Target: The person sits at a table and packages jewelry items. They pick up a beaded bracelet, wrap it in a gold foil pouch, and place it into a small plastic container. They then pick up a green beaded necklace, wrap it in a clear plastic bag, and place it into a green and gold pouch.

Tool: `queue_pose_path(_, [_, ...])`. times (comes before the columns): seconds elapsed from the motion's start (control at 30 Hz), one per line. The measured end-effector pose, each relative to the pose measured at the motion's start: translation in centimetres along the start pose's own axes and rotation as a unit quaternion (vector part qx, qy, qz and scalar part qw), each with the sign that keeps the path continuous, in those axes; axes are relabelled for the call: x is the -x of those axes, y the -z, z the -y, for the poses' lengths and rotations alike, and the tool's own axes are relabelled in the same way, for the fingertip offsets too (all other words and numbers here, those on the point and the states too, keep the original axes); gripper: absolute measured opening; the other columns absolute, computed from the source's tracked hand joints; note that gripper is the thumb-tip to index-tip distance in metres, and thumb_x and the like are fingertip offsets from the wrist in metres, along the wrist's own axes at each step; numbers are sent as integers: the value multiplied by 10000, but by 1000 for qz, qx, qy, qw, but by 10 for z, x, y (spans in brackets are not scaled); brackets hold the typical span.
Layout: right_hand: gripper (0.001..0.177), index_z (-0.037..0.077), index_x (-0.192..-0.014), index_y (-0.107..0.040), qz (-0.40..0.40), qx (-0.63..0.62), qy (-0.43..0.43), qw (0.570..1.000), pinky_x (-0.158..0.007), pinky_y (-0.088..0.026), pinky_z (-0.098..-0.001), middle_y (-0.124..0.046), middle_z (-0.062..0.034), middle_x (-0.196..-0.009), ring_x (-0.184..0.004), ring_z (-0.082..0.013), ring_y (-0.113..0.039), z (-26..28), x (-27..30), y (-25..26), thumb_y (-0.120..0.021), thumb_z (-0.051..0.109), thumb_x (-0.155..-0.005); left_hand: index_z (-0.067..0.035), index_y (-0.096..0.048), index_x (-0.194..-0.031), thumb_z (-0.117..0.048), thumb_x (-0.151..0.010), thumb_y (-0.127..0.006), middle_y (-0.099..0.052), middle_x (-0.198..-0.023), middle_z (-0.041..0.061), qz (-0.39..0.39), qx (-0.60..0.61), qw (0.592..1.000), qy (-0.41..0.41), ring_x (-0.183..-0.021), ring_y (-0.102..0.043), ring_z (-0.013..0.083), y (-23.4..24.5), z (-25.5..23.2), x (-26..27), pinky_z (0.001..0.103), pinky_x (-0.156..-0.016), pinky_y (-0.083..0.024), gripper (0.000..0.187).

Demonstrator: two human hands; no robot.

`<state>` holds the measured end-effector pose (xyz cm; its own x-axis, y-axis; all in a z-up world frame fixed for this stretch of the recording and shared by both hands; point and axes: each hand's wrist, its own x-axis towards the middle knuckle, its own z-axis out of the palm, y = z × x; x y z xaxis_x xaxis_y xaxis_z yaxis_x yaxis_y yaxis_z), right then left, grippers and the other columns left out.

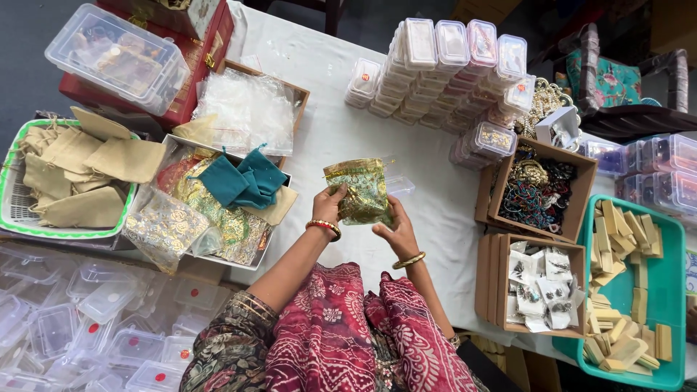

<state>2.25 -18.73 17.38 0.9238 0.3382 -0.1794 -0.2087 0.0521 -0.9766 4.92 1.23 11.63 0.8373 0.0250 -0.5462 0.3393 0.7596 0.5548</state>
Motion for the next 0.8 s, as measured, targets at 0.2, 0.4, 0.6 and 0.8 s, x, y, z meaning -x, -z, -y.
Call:
queue_pose_path(0.2, [186, 6, -1090, -784, -204, 221, 48, 952, -688, -533, -254, -773, -86, -861, -761, -111, -646, 30, -2, -7, -762, 124, -948, -58, -670, -1111, -253, -935, -719, -743, -1014, 61, 20, 82, 995, 62, -900, -738, 198, -3, 17, 6, 405, -793, -633, 268])
queue_pose_path(0.4, [158, -30, -1074, -756, -177, 237, 148, 944, -740, -539, -257, -758, -70, -941, -817, -109, -653, 84, 10, -15, -717, 92, -982, -79, -526, -1410, -489, -836, -771, -654, -1351, 86, 290, 148, 944, 53, -1281, -627, 226, -29, -5, 40, 436, -1087, -548, 746])
queue_pose_path(0.6, [197, -60, -1069, -754, -178, 162, 170, 956, -717, -496, -235, -736, -45, -946, -823, -98, -610, 97, 16, -11, -685, 104, -983, -116, -453, -1485, -495, -794, -826, -611, -1415, 67, 433, 84, 897, 32, -1313, -587, 222, -38, -10, 41, 445, -1079, -523, 872])
queue_pose_path(0.8, [169, -48, -1012, -750, -213, 140, 156, 954, -676, -420, -235, -643, -31, -870, -773, -77, -511, 59, 10, 14, -705, 112, -1041, 6, -730, -1159, -294, -922, -817, -755, -1035, 67, 221, -130, 965, -51, -913, -659, 157, -40, 5, 23, 336, -793, -530, 392])
